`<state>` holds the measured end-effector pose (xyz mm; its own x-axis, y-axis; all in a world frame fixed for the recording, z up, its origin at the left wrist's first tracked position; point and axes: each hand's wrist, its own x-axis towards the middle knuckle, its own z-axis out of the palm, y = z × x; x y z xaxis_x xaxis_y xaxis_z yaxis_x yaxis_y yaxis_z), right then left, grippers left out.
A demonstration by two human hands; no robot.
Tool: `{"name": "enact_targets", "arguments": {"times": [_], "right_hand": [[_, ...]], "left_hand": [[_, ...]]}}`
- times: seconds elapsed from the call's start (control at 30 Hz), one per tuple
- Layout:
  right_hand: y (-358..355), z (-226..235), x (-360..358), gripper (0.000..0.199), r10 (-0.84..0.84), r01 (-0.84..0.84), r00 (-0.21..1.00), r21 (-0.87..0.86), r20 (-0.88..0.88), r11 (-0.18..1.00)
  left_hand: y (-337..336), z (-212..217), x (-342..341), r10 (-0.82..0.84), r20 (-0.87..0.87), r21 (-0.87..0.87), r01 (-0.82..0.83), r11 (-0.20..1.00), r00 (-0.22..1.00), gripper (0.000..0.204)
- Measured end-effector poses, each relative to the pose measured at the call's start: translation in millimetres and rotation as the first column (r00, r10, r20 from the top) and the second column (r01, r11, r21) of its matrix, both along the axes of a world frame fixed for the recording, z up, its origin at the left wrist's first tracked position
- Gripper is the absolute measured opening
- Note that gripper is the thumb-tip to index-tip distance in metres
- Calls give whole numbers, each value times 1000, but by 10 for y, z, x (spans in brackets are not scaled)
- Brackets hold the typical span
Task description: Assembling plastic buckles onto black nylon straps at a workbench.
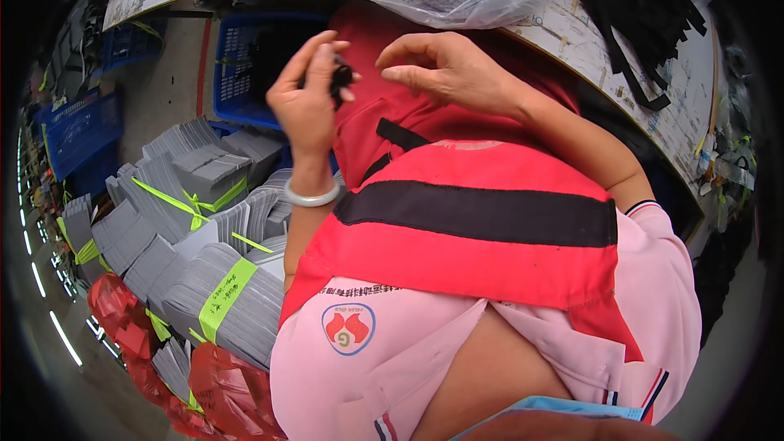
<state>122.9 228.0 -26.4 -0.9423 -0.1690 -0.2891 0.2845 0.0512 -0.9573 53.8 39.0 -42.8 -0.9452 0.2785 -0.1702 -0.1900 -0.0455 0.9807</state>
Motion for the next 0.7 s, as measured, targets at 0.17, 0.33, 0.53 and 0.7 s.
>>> {"name": "enact_targets", "arguments": {"times": [0.17, 0.33, 0.53, 0.7], "right_hand": [[111, -136, 26, 20, -128, 128, 991, 13, -28, 992], [378, -141, 247, 20, -218, 260, 959, -257, 180, 931], [568, -175, 329, 15, 59, -44, 956, 55, -288, 997], [954, 245, 457, 21, 8, 7, 997, 199, -76, 980]], "left_hand": [[428, -147, 188, -121, 89, 127, 110, 986, 989, 21], [340, -340, 73, -415, 450, 400, 237, 885, 791, 32], [438, -421, 262, -810, 456, 706, 404, 581, 368, 35], [603, -298, 299, -813, 425, 585, 565, 582, 398, 27]]}}
